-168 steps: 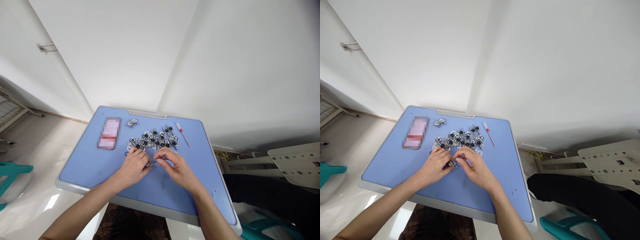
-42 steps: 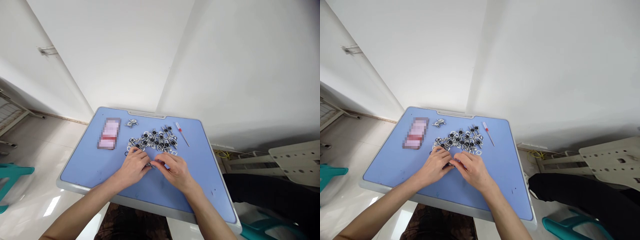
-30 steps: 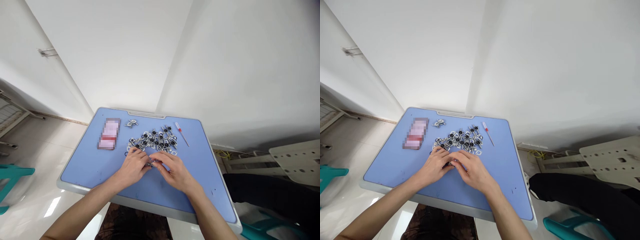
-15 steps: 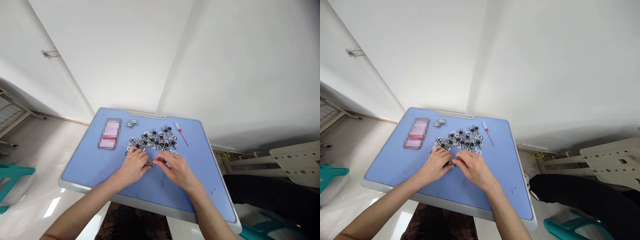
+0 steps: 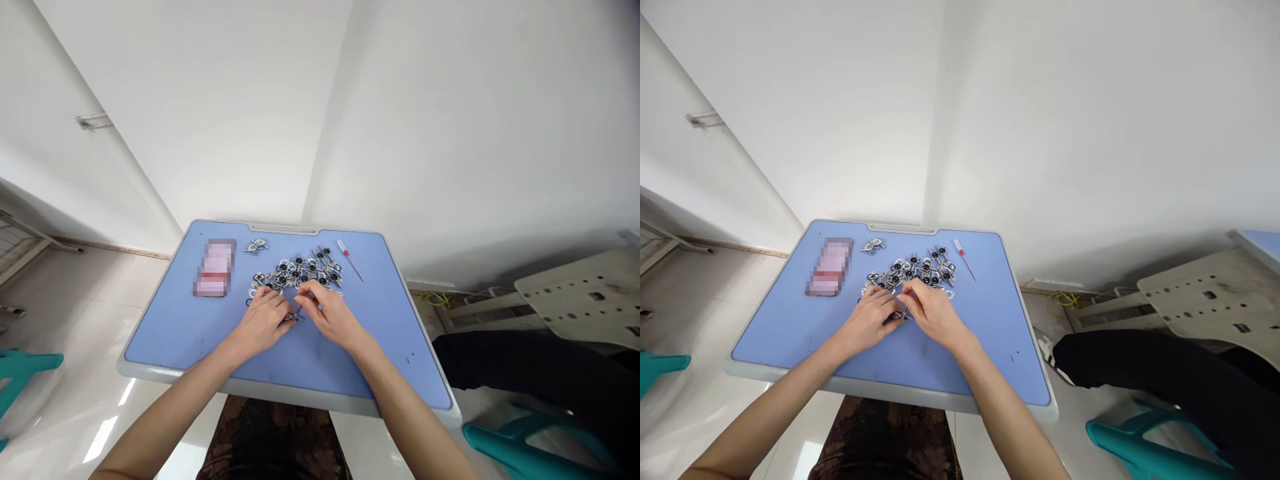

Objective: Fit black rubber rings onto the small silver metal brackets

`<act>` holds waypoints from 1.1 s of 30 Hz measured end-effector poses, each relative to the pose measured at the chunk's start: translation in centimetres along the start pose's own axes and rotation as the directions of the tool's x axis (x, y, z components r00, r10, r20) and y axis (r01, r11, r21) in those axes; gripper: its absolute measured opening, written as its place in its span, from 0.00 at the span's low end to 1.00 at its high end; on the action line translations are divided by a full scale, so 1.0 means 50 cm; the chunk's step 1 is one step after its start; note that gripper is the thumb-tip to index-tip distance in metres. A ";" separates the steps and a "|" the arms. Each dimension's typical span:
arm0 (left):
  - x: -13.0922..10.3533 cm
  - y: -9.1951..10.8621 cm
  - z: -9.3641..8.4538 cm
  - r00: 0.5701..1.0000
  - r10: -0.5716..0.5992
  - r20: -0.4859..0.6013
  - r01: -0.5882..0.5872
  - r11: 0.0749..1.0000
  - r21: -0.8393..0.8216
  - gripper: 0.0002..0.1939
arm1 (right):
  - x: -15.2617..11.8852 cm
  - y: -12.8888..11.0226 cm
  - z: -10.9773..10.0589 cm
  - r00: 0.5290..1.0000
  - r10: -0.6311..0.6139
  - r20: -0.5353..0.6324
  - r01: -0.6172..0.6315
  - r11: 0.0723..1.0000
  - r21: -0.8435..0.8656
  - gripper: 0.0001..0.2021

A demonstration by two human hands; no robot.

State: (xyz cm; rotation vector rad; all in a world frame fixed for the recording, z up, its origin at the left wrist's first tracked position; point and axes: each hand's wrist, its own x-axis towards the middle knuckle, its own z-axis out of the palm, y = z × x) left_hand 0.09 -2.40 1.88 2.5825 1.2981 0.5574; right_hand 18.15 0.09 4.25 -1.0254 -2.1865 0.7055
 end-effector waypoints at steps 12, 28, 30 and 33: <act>0.005 -0.024 -0.036 0.990 -0.119 0.072 0.137 0.743 -0.656 0.10 | 0.056 -0.083 -0.022 0.998 0.051 -0.039 -0.049 0.998 0.038 0.07; 0.013 -0.022 0.000 0.997 0.035 -0.064 -0.042 0.992 -0.117 0.05 | 0.035 -0.030 -0.008 0.995 0.077 0.057 -0.085 0.985 0.153 0.09; 0.013 -0.020 0.002 0.998 0.039 -0.049 -0.042 0.998 -0.054 0.06 | 0.027 -0.023 -0.009 0.994 0.078 0.074 -0.091 0.979 0.182 0.08; 0.013 -0.017 0.001 0.998 0.027 -0.050 -0.029 0.999 -0.027 0.07 | 0.019 -0.015 -0.014 0.994 0.069 0.081 -0.089 0.957 0.277 0.08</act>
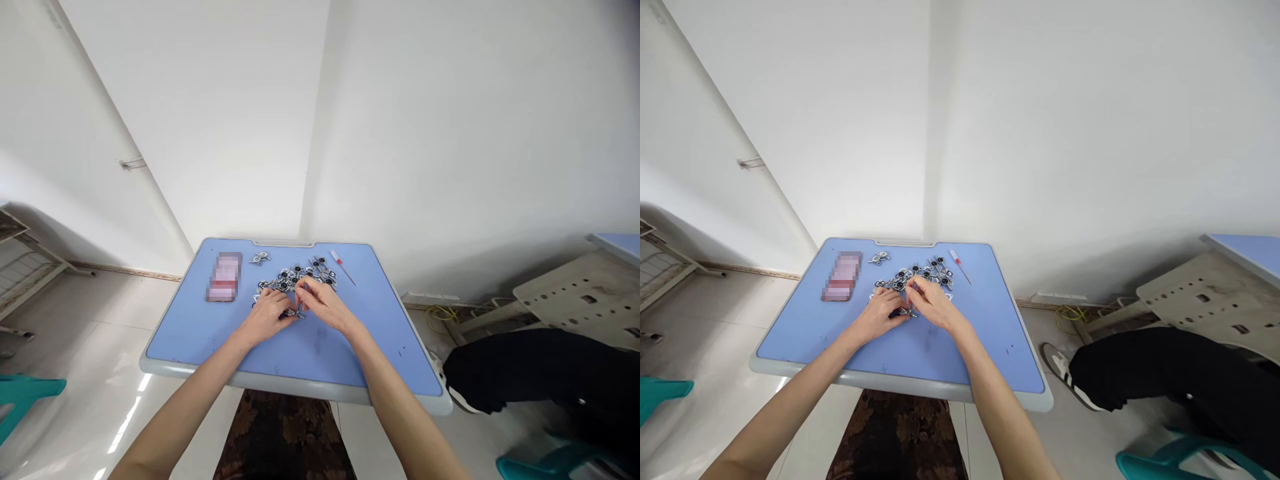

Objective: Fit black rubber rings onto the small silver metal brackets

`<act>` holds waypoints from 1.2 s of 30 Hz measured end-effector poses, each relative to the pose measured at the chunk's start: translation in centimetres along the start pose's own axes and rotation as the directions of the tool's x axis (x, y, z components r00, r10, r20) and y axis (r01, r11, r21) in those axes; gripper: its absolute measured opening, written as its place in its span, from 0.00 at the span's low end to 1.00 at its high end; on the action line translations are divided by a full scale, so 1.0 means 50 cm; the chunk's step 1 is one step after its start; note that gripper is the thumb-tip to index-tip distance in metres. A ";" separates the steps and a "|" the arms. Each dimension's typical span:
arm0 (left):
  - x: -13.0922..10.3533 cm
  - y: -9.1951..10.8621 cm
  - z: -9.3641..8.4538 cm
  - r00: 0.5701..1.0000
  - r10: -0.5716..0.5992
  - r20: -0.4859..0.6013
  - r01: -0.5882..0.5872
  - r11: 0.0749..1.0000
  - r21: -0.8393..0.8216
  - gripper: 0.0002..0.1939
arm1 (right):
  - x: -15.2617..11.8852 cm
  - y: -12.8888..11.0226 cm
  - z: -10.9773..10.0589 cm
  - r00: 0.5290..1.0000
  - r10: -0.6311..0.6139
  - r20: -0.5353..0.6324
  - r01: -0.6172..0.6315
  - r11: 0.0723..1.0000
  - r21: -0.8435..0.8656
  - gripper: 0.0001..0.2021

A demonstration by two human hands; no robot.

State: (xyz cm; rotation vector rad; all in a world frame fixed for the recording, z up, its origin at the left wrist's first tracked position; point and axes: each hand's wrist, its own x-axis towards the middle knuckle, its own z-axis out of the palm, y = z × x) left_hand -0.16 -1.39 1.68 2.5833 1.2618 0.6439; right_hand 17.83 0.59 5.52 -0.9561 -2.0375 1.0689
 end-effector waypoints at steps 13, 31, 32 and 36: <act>0.000 -0.008 0.002 0.999 -0.010 0.036 0.010 1.000 -0.010 0.11 | -0.025 0.018 0.020 0.986 -0.122 -0.110 0.135 0.983 0.121 0.06; 0.000 -0.014 0.014 0.998 -0.023 0.050 0.025 0.999 -0.036 0.09 | -0.022 0.025 0.029 0.969 -0.227 -0.093 0.215 0.968 -0.127 0.06; 0.000 -0.015 0.014 0.998 -0.021 0.051 0.023 0.999 -0.038 0.09 | -0.022 0.025 0.029 0.969 -0.227 -0.100 0.214 0.969 -0.122 0.06; -0.001 -0.015 0.015 0.999 -0.018 0.049 0.020 0.999 -0.037 0.09 | -0.022 0.028 0.029 0.970 -0.225 -0.095 0.210 0.968 -0.140 0.06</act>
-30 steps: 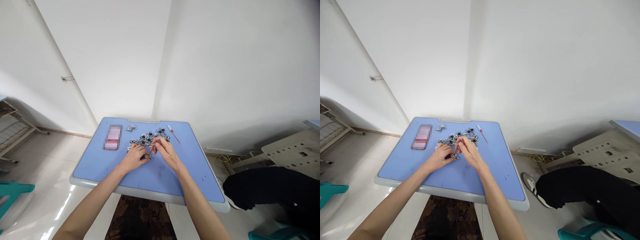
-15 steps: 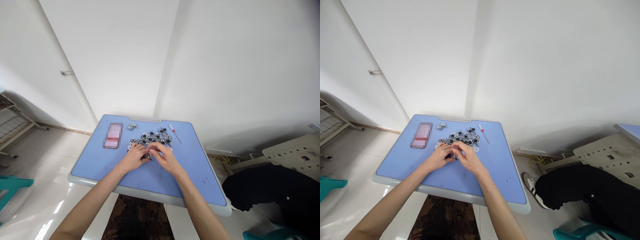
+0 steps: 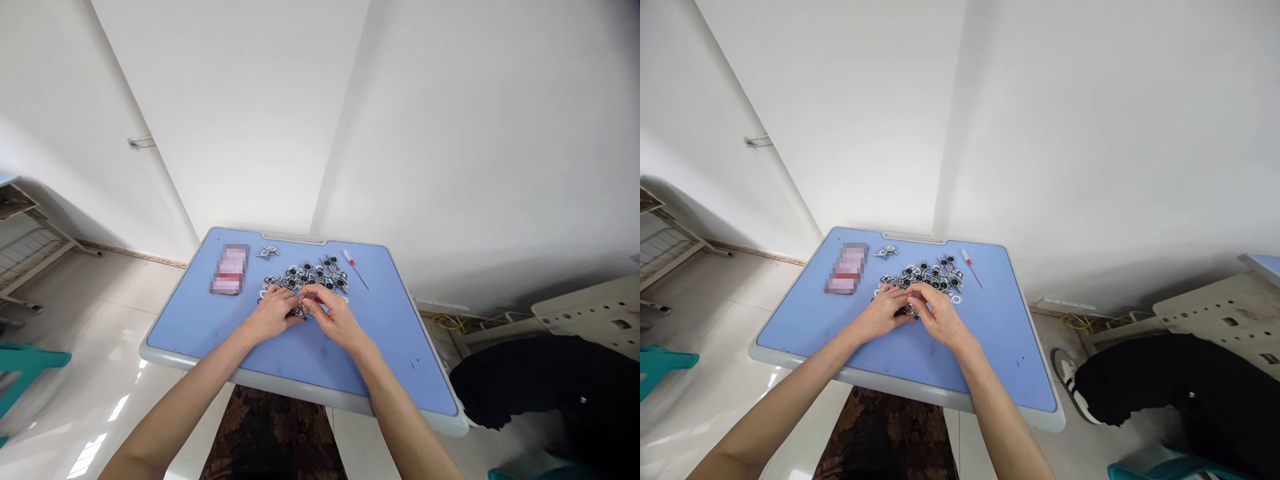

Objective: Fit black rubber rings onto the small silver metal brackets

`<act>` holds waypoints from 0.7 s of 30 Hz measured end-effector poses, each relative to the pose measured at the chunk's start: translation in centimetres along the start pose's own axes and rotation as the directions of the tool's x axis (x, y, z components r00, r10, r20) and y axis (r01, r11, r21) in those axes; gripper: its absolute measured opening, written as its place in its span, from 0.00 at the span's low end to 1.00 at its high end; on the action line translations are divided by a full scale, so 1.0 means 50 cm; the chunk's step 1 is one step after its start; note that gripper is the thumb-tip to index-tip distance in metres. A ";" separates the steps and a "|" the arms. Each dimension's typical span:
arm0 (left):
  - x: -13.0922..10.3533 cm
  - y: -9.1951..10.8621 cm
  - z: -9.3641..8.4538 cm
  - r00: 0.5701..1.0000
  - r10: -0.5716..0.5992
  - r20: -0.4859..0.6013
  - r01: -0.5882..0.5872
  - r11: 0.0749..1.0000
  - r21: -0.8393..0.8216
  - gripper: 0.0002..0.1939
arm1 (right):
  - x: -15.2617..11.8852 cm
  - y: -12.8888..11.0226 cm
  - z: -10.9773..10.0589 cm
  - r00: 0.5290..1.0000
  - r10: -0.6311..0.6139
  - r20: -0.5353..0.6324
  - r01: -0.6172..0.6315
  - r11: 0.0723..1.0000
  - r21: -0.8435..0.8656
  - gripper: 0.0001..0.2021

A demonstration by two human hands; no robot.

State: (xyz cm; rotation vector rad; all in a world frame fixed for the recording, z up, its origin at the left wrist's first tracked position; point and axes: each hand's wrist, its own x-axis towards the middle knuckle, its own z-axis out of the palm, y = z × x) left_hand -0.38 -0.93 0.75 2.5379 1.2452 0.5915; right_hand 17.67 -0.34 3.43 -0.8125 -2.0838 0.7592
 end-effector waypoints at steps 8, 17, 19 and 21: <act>0.001 0.001 0.002 1.000 0.002 -0.011 -0.002 1.000 -0.005 0.08 | 0.005 -0.002 0.003 0.998 -0.062 -0.021 0.061 0.997 -0.054 0.09; 0.001 0.006 0.009 0.995 0.021 -0.093 -0.024 0.999 -0.031 0.10 | 0.012 -0.011 0.017 0.979 -0.205 0.006 0.204 0.967 -0.152 0.17; 0.000 0.008 0.009 0.995 0.032 -0.096 -0.035 0.999 -0.027 0.10 | 0.012 -0.014 0.015 0.980 -0.199 0.017 0.200 0.969 -0.145 0.18; 0.000 0.008 0.009 0.994 0.031 -0.103 -0.034 0.999 -0.027 0.09 | 0.012 -0.016 0.014 0.982 -0.185 0.041 0.189 0.971 -0.145 0.18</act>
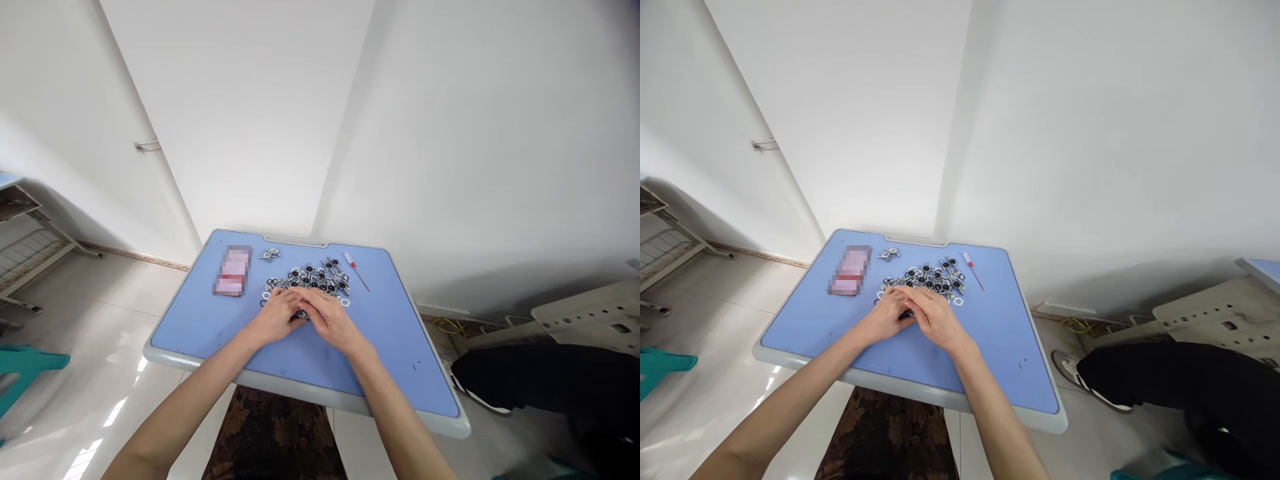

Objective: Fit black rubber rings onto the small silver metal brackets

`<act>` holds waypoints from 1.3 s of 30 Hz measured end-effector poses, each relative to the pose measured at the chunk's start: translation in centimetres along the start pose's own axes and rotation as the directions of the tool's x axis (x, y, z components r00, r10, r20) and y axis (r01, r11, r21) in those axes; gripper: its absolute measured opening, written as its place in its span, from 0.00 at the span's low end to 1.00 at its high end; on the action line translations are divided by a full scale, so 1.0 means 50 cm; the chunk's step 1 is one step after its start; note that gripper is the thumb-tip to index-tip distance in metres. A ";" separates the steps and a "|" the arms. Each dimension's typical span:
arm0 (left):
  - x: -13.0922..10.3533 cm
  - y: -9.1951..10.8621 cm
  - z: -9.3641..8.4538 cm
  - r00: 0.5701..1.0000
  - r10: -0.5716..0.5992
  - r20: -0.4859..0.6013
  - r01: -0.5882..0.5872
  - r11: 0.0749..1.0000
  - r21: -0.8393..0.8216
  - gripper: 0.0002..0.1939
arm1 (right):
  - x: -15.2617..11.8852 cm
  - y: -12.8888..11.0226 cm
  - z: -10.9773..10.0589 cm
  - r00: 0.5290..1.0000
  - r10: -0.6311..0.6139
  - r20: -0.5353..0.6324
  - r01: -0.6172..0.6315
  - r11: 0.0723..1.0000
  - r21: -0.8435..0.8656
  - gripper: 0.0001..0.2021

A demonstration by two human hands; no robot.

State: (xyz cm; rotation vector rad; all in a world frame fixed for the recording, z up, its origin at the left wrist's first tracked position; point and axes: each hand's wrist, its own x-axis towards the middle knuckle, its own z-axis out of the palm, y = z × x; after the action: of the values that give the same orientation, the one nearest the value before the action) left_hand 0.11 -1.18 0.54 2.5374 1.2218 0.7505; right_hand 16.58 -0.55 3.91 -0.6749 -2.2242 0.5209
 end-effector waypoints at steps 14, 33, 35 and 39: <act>0.000 0.006 0.004 1.000 -0.025 -0.019 0.025 0.999 0.024 0.04 | 0.001 0.005 0.030 0.981 0.065 -0.184 -0.073 0.997 -0.040 0.05; 0.003 0.000 0.002 0.999 -0.033 0.020 0.032 0.999 0.041 0.07 | -0.007 0.011 0.005 0.992 0.047 -0.119 -0.047 0.999 0.005 0.13; 0.003 -0.001 0.003 0.999 -0.034 0.027 0.033 0.999 0.036 0.06 | -0.007 0.017 0.009 0.984 0.063 -0.164 -0.063 0.998 0.006 0.09; 0.004 -0.002 0.004 0.999 -0.044 0.023 0.044 0.999 0.020 0.06 | -0.003 0.018 0.011 0.972 0.073 -0.222 -0.084 0.996 -0.037 0.05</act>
State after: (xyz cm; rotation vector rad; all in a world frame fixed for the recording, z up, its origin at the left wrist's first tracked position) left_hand 0.27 -0.95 0.38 2.5190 1.2792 0.6997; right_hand 16.51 -0.04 2.97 -0.8075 -2.0128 0.4127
